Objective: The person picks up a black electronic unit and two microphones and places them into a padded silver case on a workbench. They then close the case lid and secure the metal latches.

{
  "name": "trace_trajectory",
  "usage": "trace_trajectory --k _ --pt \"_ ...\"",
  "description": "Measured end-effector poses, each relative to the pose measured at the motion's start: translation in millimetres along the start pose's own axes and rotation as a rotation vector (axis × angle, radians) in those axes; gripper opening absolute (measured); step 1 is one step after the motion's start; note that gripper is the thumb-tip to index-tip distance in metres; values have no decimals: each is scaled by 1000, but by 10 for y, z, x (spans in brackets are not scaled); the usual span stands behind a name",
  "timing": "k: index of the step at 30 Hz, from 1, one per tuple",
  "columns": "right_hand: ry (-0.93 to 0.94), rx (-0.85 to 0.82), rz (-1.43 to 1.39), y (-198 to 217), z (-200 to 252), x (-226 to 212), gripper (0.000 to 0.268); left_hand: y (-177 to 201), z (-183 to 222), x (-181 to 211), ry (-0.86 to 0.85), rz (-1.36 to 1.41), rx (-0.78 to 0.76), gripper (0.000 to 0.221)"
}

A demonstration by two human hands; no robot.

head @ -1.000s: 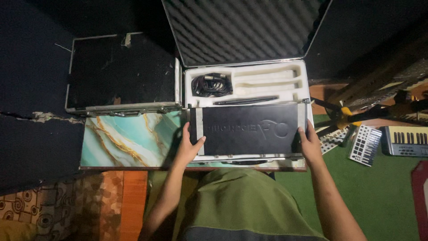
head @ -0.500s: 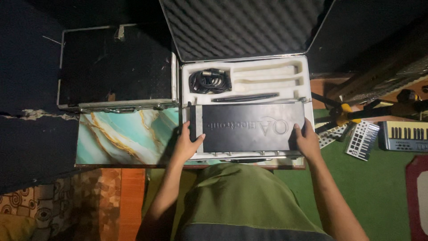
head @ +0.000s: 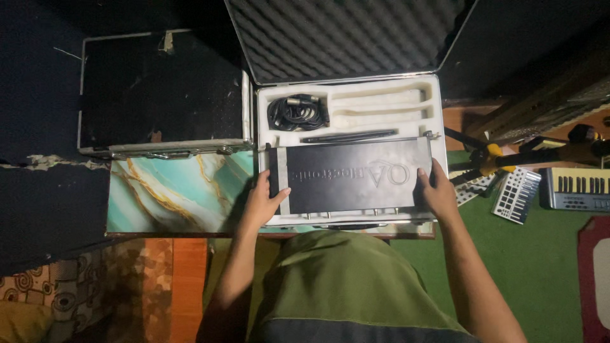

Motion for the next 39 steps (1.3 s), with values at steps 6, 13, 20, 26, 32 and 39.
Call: trace_trajectory --k 6,13,20,26,32,39 --pt "-42 14 164 3 32 -79 60 23 -46 34 18 25 -2 91" --pt "119 68 235 30 -5 -252 52 100 37 256 -73 -17 26 87" --pt "60 119 243 12 37 -370 50 95 -8 284 -139 -159 37 86" --pt "37 171 194 -119 83 -245 50 54 -40 277 -119 -137 52 83" --pt "153 208 166 -326 199 -104 70 23 -54 385 -184 -158 132 80" --pt "105 203 258 -351 269 -210 72 -98 1 343 -291 -303 252 73"
Point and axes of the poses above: each hand's wrist, its own z-axis away from the middle knuckle, its own y-axis out of the back of the hand, x = y × z, the point moved 5 cm from there along -z, towards the middle knuckle, and after that the axes turned 7 degrees about x, right-handed, at the moved point
